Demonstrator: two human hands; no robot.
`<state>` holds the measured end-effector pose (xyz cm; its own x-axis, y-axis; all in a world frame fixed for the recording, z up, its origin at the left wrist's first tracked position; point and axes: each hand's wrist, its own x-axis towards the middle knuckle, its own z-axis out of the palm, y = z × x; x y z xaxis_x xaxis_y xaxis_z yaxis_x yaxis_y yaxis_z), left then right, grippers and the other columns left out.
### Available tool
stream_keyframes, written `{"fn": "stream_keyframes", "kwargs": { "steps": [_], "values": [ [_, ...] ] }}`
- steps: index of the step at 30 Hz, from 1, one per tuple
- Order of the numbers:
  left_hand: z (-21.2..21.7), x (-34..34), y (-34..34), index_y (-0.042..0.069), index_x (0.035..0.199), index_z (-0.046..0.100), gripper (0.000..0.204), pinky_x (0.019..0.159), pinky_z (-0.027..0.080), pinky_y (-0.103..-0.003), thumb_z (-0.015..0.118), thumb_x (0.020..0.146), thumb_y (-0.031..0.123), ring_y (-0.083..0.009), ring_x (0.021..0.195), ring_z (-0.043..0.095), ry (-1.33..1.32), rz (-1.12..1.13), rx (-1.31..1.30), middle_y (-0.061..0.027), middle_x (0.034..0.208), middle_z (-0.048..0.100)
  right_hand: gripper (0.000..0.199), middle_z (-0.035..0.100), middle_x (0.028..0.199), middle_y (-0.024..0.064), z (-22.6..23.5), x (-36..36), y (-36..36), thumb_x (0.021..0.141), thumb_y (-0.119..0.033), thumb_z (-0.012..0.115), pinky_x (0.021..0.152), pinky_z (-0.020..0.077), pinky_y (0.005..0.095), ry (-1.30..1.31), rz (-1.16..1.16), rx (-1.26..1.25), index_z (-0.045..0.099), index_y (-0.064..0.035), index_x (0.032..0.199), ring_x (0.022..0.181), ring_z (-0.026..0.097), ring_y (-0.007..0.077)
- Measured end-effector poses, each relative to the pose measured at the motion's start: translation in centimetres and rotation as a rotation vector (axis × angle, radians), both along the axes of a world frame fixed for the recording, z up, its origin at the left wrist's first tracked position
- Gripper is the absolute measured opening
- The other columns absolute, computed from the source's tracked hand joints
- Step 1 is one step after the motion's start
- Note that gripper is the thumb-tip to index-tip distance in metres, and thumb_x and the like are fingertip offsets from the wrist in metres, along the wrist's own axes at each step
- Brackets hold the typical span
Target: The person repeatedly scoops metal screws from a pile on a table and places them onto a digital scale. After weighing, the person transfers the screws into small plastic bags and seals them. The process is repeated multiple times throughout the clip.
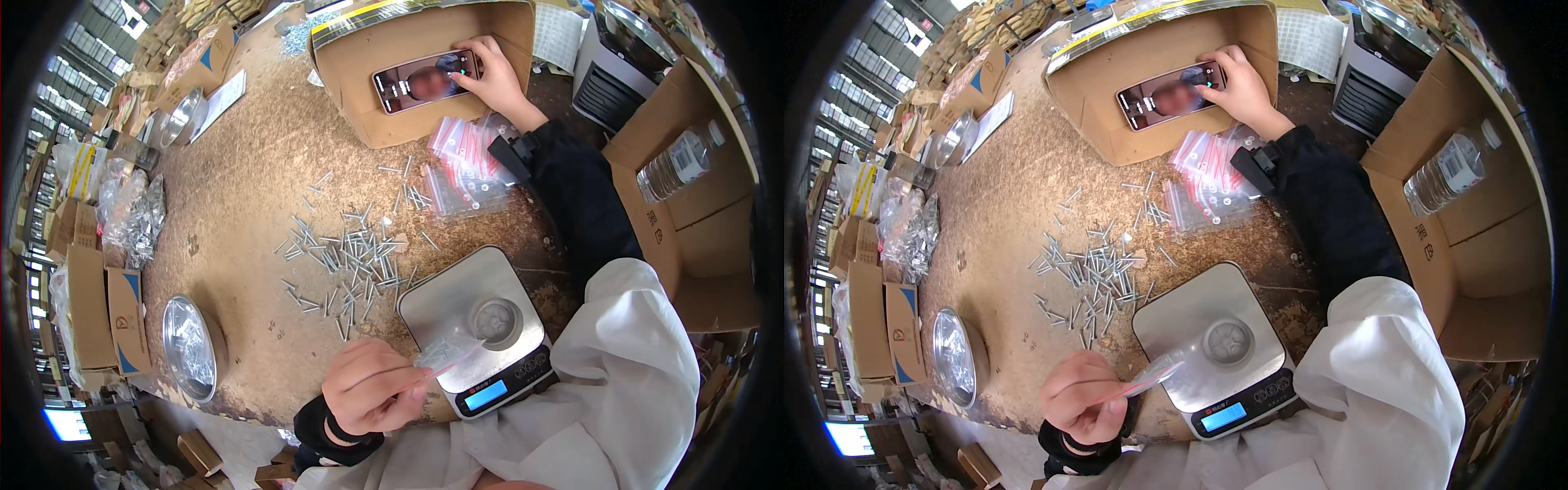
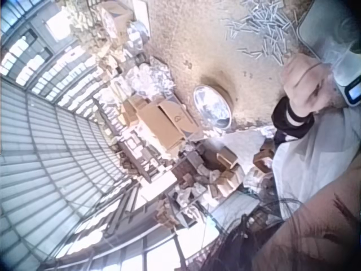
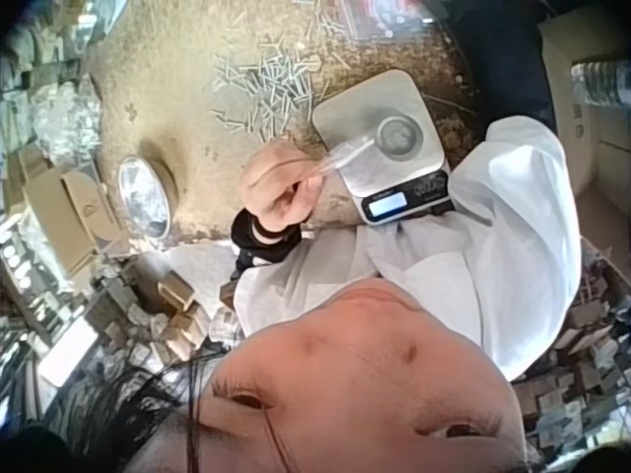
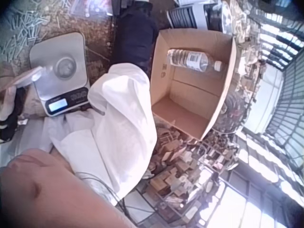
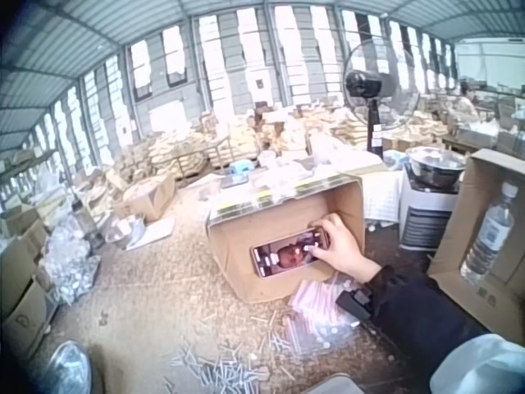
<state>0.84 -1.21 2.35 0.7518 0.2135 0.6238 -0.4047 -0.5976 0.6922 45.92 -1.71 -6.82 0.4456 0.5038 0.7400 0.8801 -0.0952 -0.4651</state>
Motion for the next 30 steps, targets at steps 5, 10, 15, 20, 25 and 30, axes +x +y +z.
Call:
{"fn": "stream_keyframes", "kwargs": {
  "steps": [5,10,15,20,25,30],
  "values": [
    [-0.1,-0.3,-0.3,-0.002,0.081,0.066,0.008,0.053,0.045,-0.034,0.069,0.079,0.005,-0.0229,0.055,0.055,0.012,0.007,0.01,-0.0111,0.07,0.061,0.043,0.055,0.115,0.0105,-0.4,0.6,0.1,0.078,-0.004,0.067,0.079,0.0539,0.0328,-0.081,-0.026,-0.014,0.063,-0.0076,0.121,0.104,0.06,0.0252],
    [0.1,-0.4,-0.3,-0.002,0.081,0.065,0.008,0.053,0.044,-0.034,0.069,0.079,0.005,-0.0233,0.057,0.055,0.026,0.026,0.024,-0.0114,0.071,0.062,0.038,0.056,0.112,0.0144,-0.4,0.7,0.0,0.078,-0.007,0.062,0.089,0.0492,0.0411,0.031,0.041,0.052,0.065,-0.008,0.116,0.105,0.059,0.0345],
    [0.0,-0.3,-0.3,-0.002,0.082,0.064,0.008,0.055,0.045,-0.035,0.069,0.079,0.004,-0.0243,0.059,0.055,0.008,0.05,0.017,-0.0115,0.071,0.062,0.031,0.058,0.109,0.0145,-0.1,0.4,0.3,0.082,-0.012,0.061,0.088,0.0493,0.0406,0.108,0.053,0.096,0.067,-0.0065,0.112,0.102,0.06,0.034],
    [-0.4,-0.6,-0.5,-0.003,0.082,0.065,0.009,0.055,0.045,-0.035,0.069,0.081,0.005,-0.024,0.059,0.056,-0.039,0.081,-0.035,-0.0118,0.072,0.062,0.026,0.061,0.105,0.013,1.7,-0.4,0.6,0.083,-0.019,0.061,0.088,0.0495,0.0413,-0.021,-0.086,0.148,0.07,-0.0073,0.105,0.102,0.06,0.0328],
    [-0.5,-0.9,-0.2,-0.003,0.082,0.066,0.01,0.054,0.045,-0.034,0.07,0.082,0.006,-0.0233,0.058,0.055,-0.069,0.081,-0.056,-0.012,0.072,0.063,0.019,0.063,0.101,0.009,4.5,-2.6,0.3,0.084,-0.022,0.062,0.086,0.0497,0.0418,-0.231,-0.156,0.056,0.07,-0.0093,0.097,0.101,0.059,0.0306],
    [-0.4,-0.8,-0.1,-0.003,0.081,0.067,0.01,0.054,0.045,-0.034,0.071,0.082,0.007,-0.023,0.058,0.055,-0.084,0.066,-0.047,-0.0121,0.071,0.063,0.016,0.068,0.087,0.0077,6.6,-4.5,-0.5,0.085,-0.02,0.064,0.076,0.0523,0.0389,-0.177,0.06,-0.043,0.07,-0.0069,0.093,0.083,0.065,0.027]
  ]
}}
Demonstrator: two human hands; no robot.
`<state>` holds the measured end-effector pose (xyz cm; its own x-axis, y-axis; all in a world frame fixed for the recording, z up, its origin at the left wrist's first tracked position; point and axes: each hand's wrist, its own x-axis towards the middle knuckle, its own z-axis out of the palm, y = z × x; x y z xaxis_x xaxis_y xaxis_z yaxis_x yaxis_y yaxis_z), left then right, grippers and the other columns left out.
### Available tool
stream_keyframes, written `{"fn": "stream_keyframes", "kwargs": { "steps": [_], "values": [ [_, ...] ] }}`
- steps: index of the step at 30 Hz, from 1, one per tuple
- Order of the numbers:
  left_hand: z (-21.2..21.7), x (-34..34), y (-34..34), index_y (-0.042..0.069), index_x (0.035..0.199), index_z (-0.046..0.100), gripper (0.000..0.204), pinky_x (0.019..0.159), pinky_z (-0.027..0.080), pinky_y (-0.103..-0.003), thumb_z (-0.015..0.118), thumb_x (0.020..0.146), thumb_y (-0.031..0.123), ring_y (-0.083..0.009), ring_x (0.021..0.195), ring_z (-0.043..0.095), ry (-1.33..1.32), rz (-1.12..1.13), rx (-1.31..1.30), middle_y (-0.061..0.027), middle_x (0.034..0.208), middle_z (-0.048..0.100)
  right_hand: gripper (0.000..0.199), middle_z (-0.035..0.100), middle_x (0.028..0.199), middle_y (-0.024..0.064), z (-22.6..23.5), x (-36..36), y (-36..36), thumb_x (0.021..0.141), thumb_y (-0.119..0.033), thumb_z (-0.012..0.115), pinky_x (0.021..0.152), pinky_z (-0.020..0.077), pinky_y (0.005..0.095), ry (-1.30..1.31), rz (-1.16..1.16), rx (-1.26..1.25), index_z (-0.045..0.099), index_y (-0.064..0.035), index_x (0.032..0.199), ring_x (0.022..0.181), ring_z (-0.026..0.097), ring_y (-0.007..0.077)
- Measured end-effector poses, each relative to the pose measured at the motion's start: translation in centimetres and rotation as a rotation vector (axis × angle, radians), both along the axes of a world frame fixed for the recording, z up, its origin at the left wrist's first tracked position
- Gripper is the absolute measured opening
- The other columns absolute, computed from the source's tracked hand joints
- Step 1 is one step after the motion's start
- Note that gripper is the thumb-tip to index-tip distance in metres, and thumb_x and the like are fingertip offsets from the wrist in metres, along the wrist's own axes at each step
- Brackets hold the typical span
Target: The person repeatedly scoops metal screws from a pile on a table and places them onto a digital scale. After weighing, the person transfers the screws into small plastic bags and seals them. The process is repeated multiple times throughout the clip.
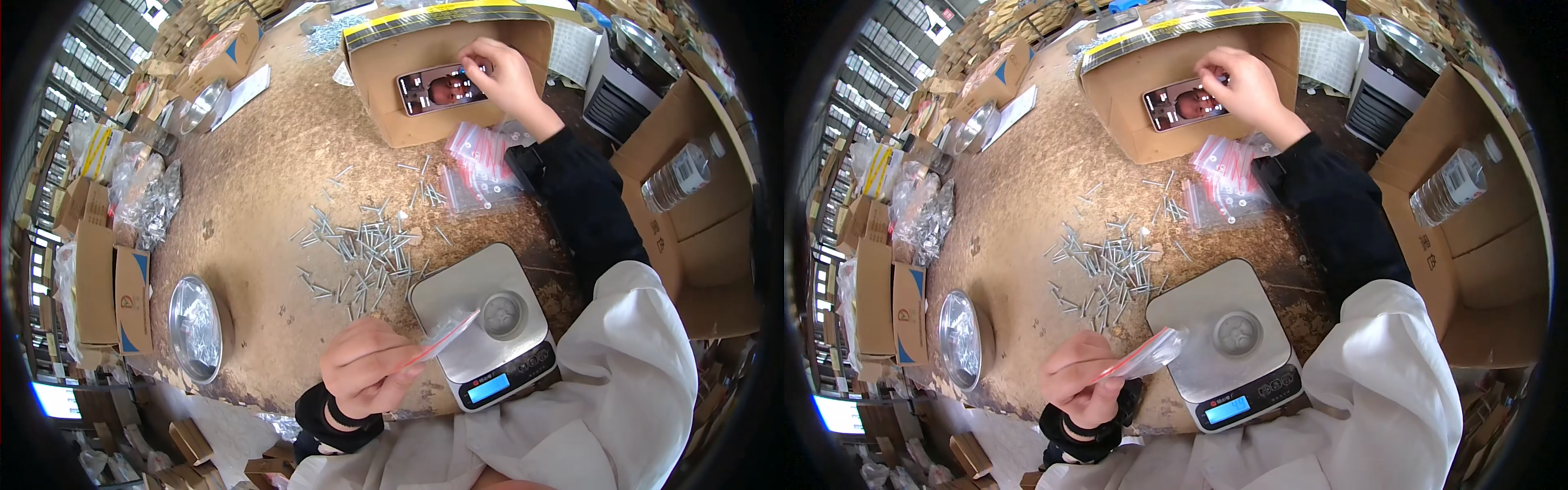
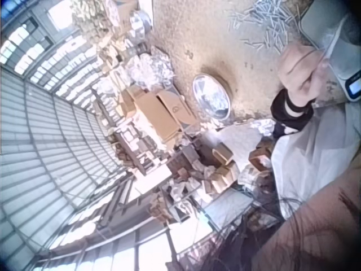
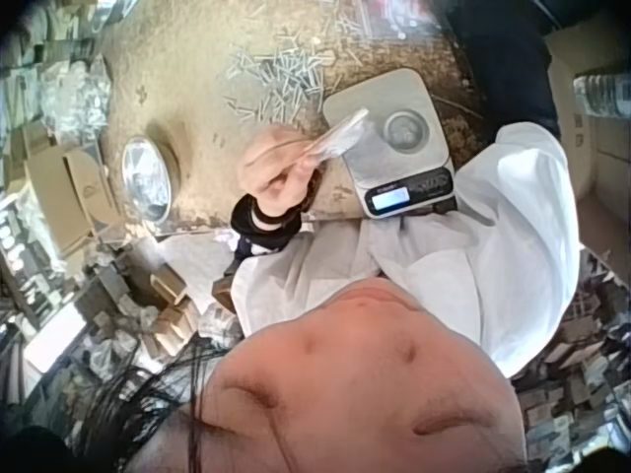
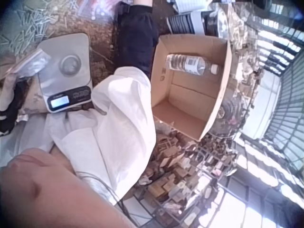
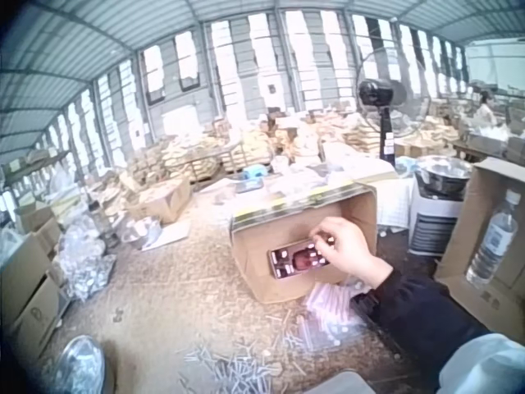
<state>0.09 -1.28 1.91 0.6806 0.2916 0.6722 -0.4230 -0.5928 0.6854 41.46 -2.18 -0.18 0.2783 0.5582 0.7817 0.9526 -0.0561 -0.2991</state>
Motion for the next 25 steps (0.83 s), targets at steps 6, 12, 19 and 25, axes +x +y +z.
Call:
{"fn": "stream_keyframes", "kwargs": {
  "steps": [6,12,19,25],
  "values": [
    [-0.3,-0.6,0.1,0.0,0.088,0.072,0.015,0.052,0.043,-0.03,0.076,0.074,0.003,-0.0205,0.058,0.059,-0.032,0.061,-0.004,-0.0068,0.074,0.064,0.014,0.062,0.07,0.0094,9.1,-10.9,-3.4,0.088,-0.016,0.066,0.058,0.0478,0.0321,-0.001,0.589,-0.199,0.066,-0.0018,0.087,0.062,0.061,0.0216],
    [0.2,-0.6,-0.7,0.003,0.09,0.075,0.015,0.058,0.049,-0.031,0.073,0.076,0.007,-0.0179,0.062,0.059,-0.112,0.118,0.401,-0.0034,0.075,0.062,0.027,0.066,0.077,0.0085,14.0,-17.3,-9.6,0.083,-0.026,0.073,0.061,0.0499,0.0362,-0.332,0.977,-0.282,0.07,-0.0004,0.088,0.063,0.064,0.0251],
    [-0.2,-0.5,-2.3,0.005,0.091,0.072,0.013,0.061,0.048,-0.029,0.072,0.078,0.009,-0.0168,0.064,0.059,-0.278,0.077,0.425,-0.0015,0.079,0.06,0.042,0.068,0.084,0.0063,15.1,-19.1,-13.2,0.075,-0.039,0.081,0.068,0.0525,0.0372,-0.261,1.037,-0.499,0.069,-0.0041,0.096,0.068,0.065,0.0231],
    [-0.8,-1.0,-4.4,0.009,0.096,0.071,0.015,0.064,0.049,-0.031,0.072,0.082,0.014,-0.0175,0.07,0.061,-0.307,-0.023,0.387,-0.003,0.09,0.061,0.034,0.065,0.085,0.0034,12.1,-24.0,-14.9,0.075,-0.038,0.081,0.103,0.0439,0.0483,-0.289,0.935,-0.651,0.069,-0.0125,0.093,0.08,0.066,0.0231]
  ]
}}
